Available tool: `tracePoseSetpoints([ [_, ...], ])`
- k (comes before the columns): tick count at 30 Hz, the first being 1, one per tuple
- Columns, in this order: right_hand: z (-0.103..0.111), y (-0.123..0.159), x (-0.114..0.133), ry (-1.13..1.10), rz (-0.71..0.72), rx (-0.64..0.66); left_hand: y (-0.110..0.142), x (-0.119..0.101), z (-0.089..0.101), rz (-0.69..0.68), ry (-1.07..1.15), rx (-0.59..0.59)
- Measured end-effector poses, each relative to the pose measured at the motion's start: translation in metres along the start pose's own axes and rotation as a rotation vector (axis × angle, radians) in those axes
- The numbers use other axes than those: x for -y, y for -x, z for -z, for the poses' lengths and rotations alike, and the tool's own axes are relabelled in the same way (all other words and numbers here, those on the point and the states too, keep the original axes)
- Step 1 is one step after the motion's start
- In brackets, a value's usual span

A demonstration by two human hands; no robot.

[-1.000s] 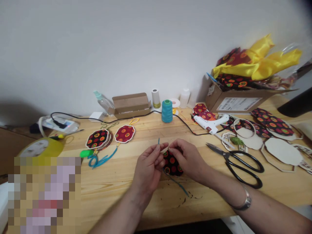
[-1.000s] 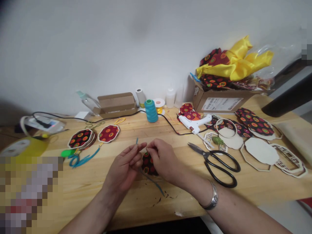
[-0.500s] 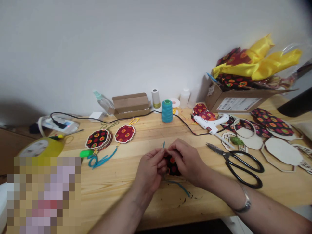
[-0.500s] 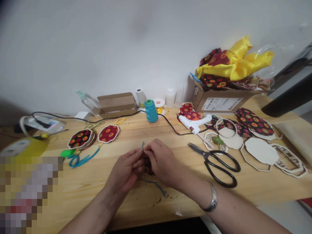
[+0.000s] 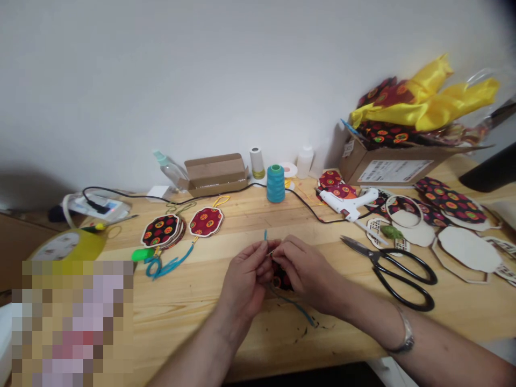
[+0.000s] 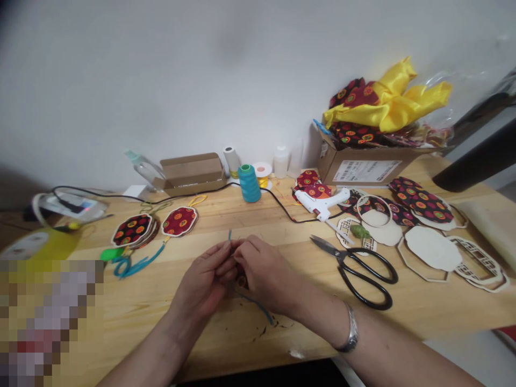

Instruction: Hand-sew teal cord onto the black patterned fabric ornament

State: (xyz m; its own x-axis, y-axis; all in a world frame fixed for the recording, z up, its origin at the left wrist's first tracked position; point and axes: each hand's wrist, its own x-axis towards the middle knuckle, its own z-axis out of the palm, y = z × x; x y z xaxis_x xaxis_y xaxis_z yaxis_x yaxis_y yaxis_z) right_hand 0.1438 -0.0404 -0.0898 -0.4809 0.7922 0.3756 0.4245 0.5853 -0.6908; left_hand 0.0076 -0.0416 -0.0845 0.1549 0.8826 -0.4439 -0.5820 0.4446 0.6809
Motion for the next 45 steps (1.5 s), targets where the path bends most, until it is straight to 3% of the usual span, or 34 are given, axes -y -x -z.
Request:
tracePoseSetpoints([
  [45,-0.0052,0.0016,-0.0071,0.047,-0.074,0.120,0.0004,-0.0002,-0.0001,-0.040,0.008,-0.034],
])
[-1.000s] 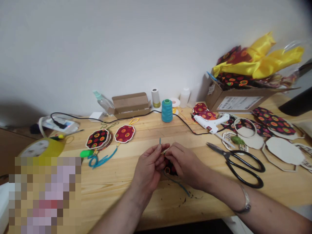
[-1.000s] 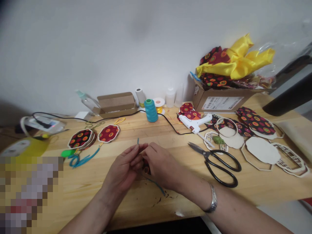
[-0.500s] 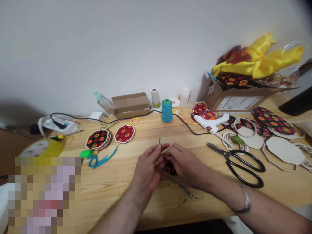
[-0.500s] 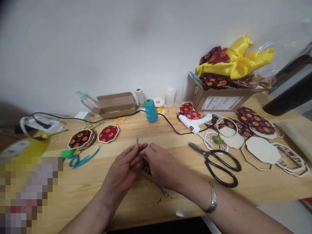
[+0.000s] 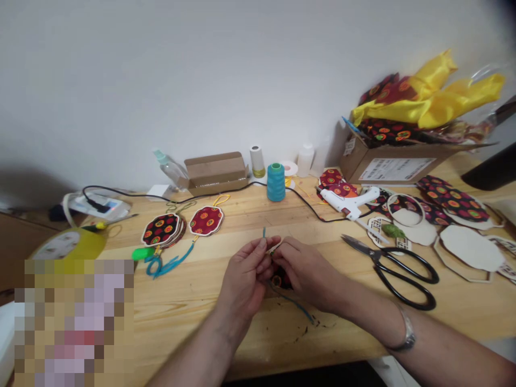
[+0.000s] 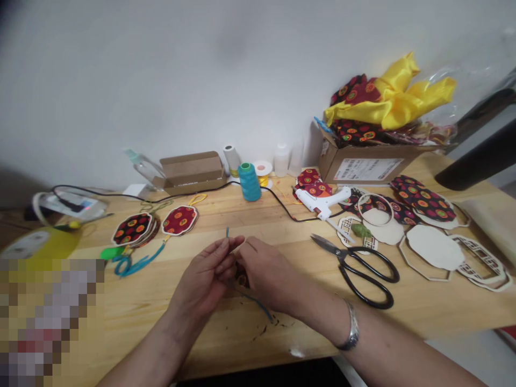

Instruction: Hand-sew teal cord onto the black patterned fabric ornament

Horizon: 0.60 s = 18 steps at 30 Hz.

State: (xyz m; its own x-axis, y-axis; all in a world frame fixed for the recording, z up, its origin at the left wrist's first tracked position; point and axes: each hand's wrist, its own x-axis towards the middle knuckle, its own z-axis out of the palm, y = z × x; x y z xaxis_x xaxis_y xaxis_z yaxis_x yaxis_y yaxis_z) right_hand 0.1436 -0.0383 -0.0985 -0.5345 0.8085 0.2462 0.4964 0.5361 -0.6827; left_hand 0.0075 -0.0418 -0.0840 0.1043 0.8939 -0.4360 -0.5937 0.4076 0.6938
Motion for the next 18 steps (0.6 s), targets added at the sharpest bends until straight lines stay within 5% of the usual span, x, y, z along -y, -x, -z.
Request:
tracePoseSetpoints([
  [7,0.006,0.000,0.006,-0.027,-0.010,-0.006,0.000,0.001,0.000,-0.020,-0.028,0.003],
  [14,0.023,-0.007,0.006,-0.093,-0.089,-0.376,0.002,0.002,0.000,-0.049,-0.082,0.014],
  [18,0.023,-0.012,0.000,-0.308,-0.238,-0.349,0.004,0.004,-0.003,-0.055,-0.127,-0.001],
])
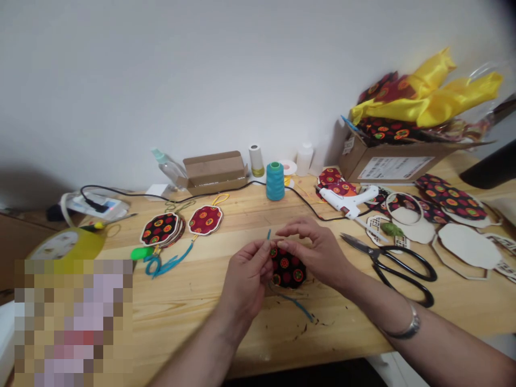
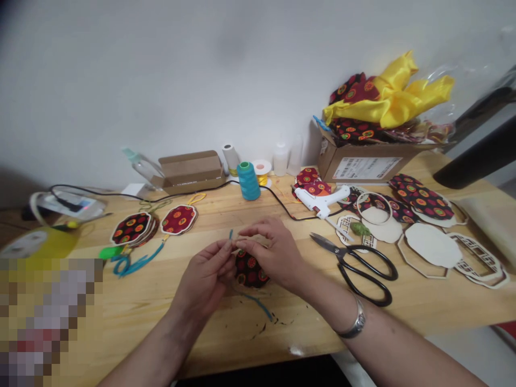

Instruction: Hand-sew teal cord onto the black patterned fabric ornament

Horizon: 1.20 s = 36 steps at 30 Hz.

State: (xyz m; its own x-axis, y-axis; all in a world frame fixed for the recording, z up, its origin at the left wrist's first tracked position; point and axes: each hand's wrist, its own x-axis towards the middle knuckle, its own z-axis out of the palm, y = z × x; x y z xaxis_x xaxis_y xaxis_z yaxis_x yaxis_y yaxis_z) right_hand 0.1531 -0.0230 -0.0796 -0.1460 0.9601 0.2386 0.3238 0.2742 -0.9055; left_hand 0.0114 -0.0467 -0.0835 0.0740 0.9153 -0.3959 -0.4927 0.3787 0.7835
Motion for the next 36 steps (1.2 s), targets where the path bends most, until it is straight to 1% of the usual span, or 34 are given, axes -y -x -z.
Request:
tracePoseSetpoints([
  [4,-0.0011,-0.0017,-0.0010,-0.118,-0.128,0.084,0.0015,0.0033,-0.0007,-0.010,-0.071,0.017],
  [10,0.0005,-0.0022,0.0020,-0.282,-0.280,0.140,0.0018,0.0069,0.0004,-0.033,-0.175,0.005],
  [14,0.0006,-0.0021,0.0040,-0.369,-0.352,0.167,0.0030,0.0077,0.0017,-0.072,-0.259,0.015],
  [21,-0.0006,-0.0017,0.0054,-0.433,-0.388,0.155,0.0042,0.0060,0.0010,-0.094,-0.328,0.005],
  [29,0.0000,-0.0007,0.0071,-0.434,-0.390,0.149,0.0054,0.0046,-0.0005,-0.093,-0.341,-0.001],
  [36,-0.0003,-0.0003,0.0063,-0.433,-0.395,0.153,0.0045,0.0066,0.0010,-0.100,-0.339,0.021],
])
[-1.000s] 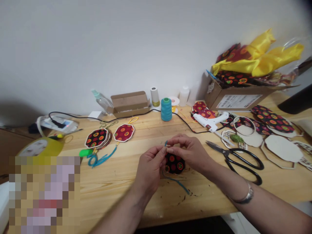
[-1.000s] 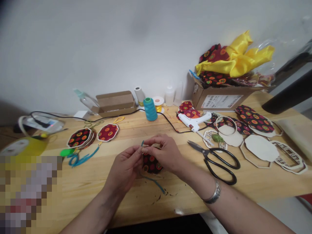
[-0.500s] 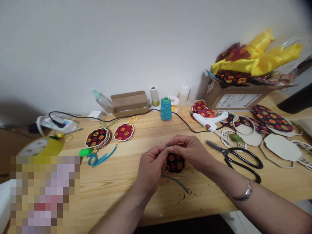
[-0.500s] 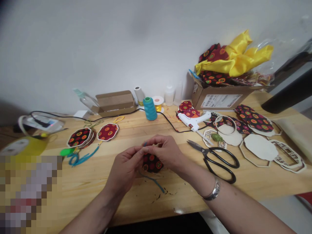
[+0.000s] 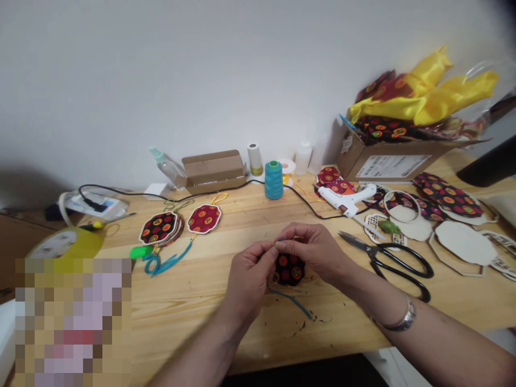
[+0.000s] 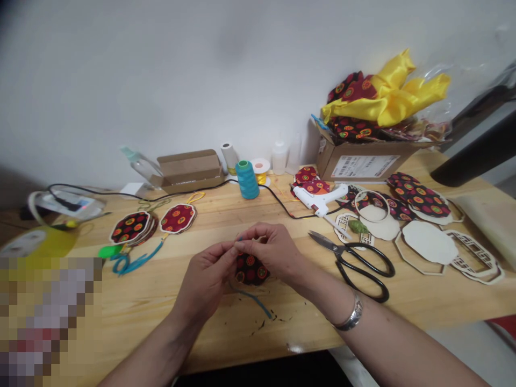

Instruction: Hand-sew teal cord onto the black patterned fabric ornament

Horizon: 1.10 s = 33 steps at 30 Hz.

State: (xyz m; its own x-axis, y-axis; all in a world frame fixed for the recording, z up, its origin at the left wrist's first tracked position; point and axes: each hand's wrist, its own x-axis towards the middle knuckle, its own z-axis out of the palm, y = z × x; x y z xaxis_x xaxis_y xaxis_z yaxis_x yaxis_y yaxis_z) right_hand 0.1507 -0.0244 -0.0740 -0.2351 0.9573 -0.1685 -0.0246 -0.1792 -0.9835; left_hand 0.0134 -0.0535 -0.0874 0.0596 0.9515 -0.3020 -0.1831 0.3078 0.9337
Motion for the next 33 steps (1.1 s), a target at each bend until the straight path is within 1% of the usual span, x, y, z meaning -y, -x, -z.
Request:
tracePoseSetpoints([
  [7,0.001,0.000,0.002,-0.031,-0.014,-0.013,0.001,-0.001,0.001,-0.026,-0.057,0.034],
  [12,0.002,0.000,0.005,-0.076,-0.006,0.028,0.002,-0.002,0.000,-0.085,-0.088,0.069],
  [16,0.005,-0.001,0.007,-0.074,0.040,-0.070,0.002,-0.004,-0.001,-0.099,-0.143,0.062],
  [17,0.005,-0.001,0.007,-0.090,0.044,-0.073,0.002,-0.005,-0.001,-0.101,-0.153,0.063],
  [18,0.006,0.000,0.008,-0.117,0.045,-0.055,0.001,-0.005,-0.001,-0.104,-0.161,0.060],
  [21,0.007,0.001,0.009,-0.245,0.042,0.055,0.001,-0.008,-0.001,-0.125,-0.200,0.045],
  [22,0.008,0.001,0.009,-0.293,0.048,0.075,0.002,-0.008,-0.001,-0.137,-0.219,0.039],
  [24,0.010,0.001,0.011,-0.376,0.080,0.066,0.001,-0.009,-0.001,-0.164,-0.263,0.024],
  [28,0.016,-0.001,0.015,-0.449,0.198,-0.008,0.000,-0.007,0.001,-0.245,-0.369,-0.043],
  [29,0.017,-0.002,0.016,-0.440,0.232,-0.029,0.000,-0.007,0.001,-0.274,-0.388,-0.085],
  [31,0.021,-0.003,0.018,-0.393,0.298,-0.085,0.000,-0.008,0.002,-0.353,-0.395,-0.212],
  [33,0.023,-0.003,0.019,-0.324,0.351,-0.146,0.002,-0.010,0.002,-0.421,-0.349,-0.323],
])
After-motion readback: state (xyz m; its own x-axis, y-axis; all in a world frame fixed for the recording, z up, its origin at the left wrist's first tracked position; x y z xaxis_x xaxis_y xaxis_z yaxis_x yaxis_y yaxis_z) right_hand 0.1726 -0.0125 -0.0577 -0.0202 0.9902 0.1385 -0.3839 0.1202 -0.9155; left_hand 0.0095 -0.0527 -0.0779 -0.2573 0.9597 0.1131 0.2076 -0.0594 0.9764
